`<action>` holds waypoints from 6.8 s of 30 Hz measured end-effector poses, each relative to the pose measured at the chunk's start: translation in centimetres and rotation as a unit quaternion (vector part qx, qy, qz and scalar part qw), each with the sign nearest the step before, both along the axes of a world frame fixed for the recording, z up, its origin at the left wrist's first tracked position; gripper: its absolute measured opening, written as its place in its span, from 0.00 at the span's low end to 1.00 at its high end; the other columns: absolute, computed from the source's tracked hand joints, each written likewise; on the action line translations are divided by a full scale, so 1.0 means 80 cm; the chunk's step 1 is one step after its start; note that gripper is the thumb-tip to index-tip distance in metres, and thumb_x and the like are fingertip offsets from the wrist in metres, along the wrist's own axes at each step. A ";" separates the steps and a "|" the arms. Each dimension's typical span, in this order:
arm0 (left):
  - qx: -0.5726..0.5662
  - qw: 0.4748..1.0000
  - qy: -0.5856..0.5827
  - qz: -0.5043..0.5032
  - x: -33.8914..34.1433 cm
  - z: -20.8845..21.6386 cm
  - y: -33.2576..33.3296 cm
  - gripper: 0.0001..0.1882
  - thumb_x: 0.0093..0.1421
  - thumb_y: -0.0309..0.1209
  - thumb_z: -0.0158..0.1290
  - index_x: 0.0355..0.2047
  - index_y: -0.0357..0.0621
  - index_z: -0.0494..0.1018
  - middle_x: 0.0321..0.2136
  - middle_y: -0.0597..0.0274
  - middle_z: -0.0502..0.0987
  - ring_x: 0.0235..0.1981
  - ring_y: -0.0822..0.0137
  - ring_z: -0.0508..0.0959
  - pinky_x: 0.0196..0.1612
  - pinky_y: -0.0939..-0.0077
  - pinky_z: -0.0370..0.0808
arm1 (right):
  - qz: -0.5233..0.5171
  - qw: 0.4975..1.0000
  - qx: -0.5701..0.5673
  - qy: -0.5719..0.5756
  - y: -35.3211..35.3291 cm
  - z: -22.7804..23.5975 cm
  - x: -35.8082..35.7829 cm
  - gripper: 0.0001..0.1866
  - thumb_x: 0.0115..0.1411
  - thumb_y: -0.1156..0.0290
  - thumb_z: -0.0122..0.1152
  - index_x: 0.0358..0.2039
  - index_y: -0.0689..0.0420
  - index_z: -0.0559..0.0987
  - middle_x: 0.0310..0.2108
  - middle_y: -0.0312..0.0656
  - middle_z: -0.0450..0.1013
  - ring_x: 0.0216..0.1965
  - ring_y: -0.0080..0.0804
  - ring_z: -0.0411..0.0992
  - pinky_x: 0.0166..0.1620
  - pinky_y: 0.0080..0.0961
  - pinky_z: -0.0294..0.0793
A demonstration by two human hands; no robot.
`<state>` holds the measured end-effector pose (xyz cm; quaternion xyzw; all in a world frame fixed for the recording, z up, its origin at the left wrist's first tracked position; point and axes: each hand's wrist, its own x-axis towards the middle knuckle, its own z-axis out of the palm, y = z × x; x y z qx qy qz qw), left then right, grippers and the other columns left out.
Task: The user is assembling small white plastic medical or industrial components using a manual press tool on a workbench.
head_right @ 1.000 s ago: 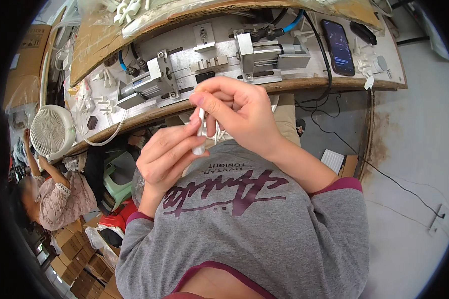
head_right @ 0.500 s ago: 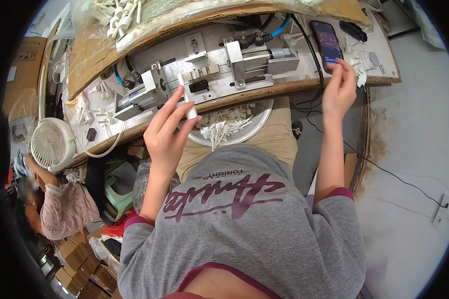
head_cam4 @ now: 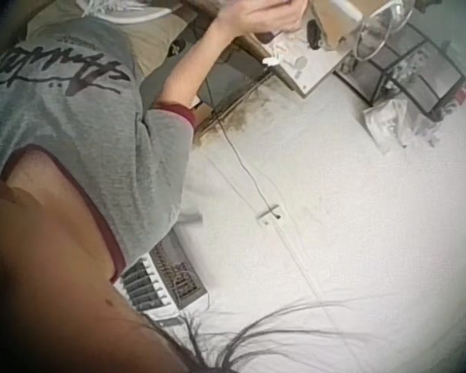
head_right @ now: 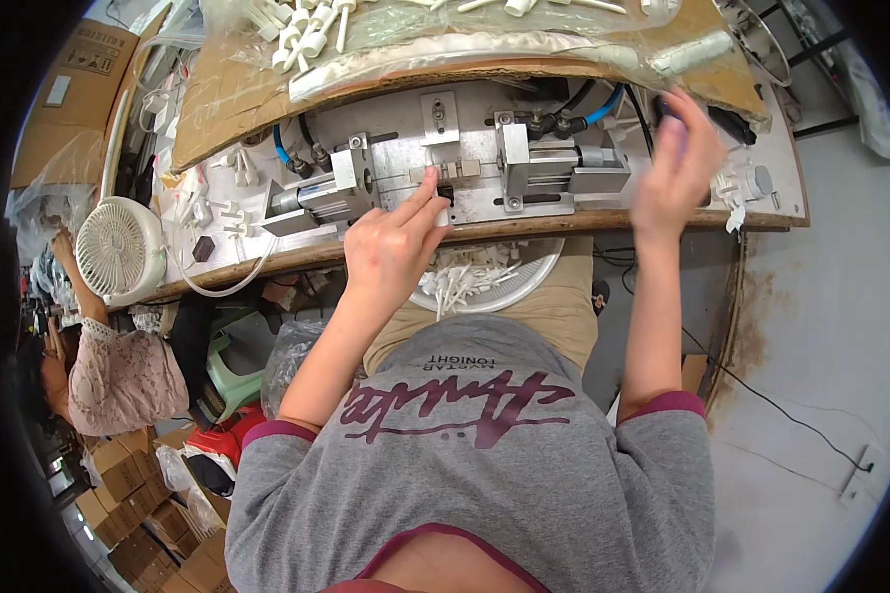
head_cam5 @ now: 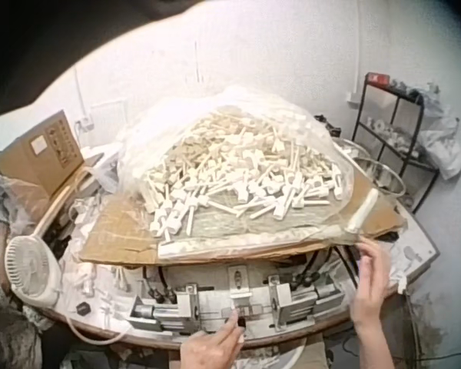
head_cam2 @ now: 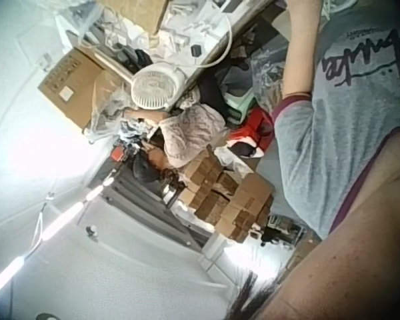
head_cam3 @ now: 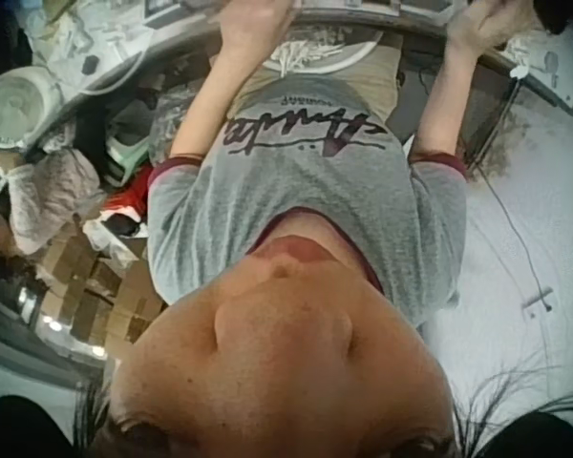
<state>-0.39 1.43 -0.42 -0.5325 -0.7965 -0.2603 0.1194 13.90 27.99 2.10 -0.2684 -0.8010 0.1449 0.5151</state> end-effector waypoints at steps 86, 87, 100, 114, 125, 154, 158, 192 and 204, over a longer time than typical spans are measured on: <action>-0.018 0.998 0.037 -0.037 0.001 0.000 -0.015 0.13 0.53 0.33 0.65 0.39 0.47 0.81 0.51 0.67 0.80 0.18 0.66 0.76 0.25 0.77 0.75 | 0.279 0.925 0.052 -0.252 -0.031 0.082 -0.186 0.08 0.61 0.76 0.54 0.35 0.64 0.80 0.39 0.52 0.75 0.44 0.50 0.72 0.51 0.39 0.72; -0.027 0.998 0.033 -0.035 -0.001 0.005 -0.012 0.13 0.53 0.33 0.65 0.39 0.47 0.81 0.51 0.68 0.80 0.18 0.66 0.76 0.25 0.77 0.75 | 0.285 0.928 0.049 -0.236 -0.034 0.086 -0.179 0.08 0.61 0.76 0.54 0.36 0.64 0.80 0.39 0.52 0.74 0.44 0.50 0.72 0.51 0.38 0.72; -0.037 0.998 -0.030 -0.051 -0.013 0.018 -0.006 0.16 0.52 0.37 0.66 0.40 0.48 0.82 0.49 0.64 0.81 0.19 0.68 0.79 0.26 0.76 0.76 | 0.391 0.897 0.027 -0.203 -0.039 0.099 -0.136 0.09 0.59 0.78 0.56 0.40 0.62 0.78 0.36 0.51 0.72 0.44 0.46 0.72 0.45 0.36 0.74; 0.135 0.972 0.190 0.010 -0.183 0.116 0.117 0.13 0.55 0.24 0.59 0.42 0.39 0.80 0.42 0.51 0.80 0.40 0.58 0.80 0.42 0.66 0.78 | 0.309 0.937 0.016 -0.163 -0.153 -0.011 -0.032 0.11 0.54 0.74 0.66 0.38 0.60 0.78 0.41 0.44 0.77 0.33 0.32 0.80 0.34 0.22 0.81; -0.073 0.984 0.149 0.065 -0.217 0.107 0.162 0.10 0.56 0.27 0.52 0.38 0.38 0.77 0.39 0.45 0.79 0.38 0.47 0.80 0.43 0.55 0.76 | 0.251 0.922 0.120 -0.271 -0.185 -0.029 -0.039 0.14 0.46 0.76 0.60 0.37 0.61 0.77 0.52 0.50 0.76 0.22 0.28 0.76 0.26 0.23 0.76; 0.066 0.985 -0.146 -0.069 -0.011 0.048 -0.032 0.19 0.52 0.19 0.64 0.46 0.39 0.80 0.54 0.54 0.76 0.44 0.62 0.81 0.43 0.73 0.81 | 0.036 0.927 0.283 -0.245 0.008 0.105 -0.159 0.08 0.53 0.76 0.57 0.35 0.59 0.80 0.34 0.47 0.74 0.40 0.44 0.75 0.43 0.38 0.77; 0.032 0.996 -0.070 -0.041 -0.001 0.023 -0.024 0.16 0.52 0.22 0.63 0.43 0.41 0.80 0.53 0.57 0.78 0.41 0.62 0.82 0.40 0.71 0.80 | 0.060 0.895 0.316 -0.308 0.068 0.080 -0.209 0.08 0.55 0.74 0.56 0.34 0.59 0.81 0.34 0.49 0.75 0.40 0.45 0.76 0.44 0.39 0.77; 0.208 0.948 -0.235 -0.052 -0.017 0.065 -0.011 0.23 0.51 0.25 0.68 0.49 0.41 0.79 0.47 0.54 0.81 0.30 0.73 0.81 0.33 0.79 0.78 | 0.477 0.665 -0.570 -0.075 -0.086 0.081 -0.106 0.15 0.64 0.65 0.62 0.47 0.60 0.79 0.29 0.30 0.76 0.16 0.06 0.57 0.17 0.08 0.51; 0.135 0.958 -0.230 -0.109 -0.013 0.055 -0.011 0.18 0.49 0.18 0.63 0.43 0.41 0.81 0.36 0.60 0.78 0.36 0.66 0.80 0.41 0.75 0.78 | 0.425 0.602 -0.660 -0.148 -0.119 0.039 -0.047 0.15 0.65 0.63 0.63 0.42 0.63 0.82 0.23 0.28 0.72 0.17 0.07 0.56 0.19 0.11 0.50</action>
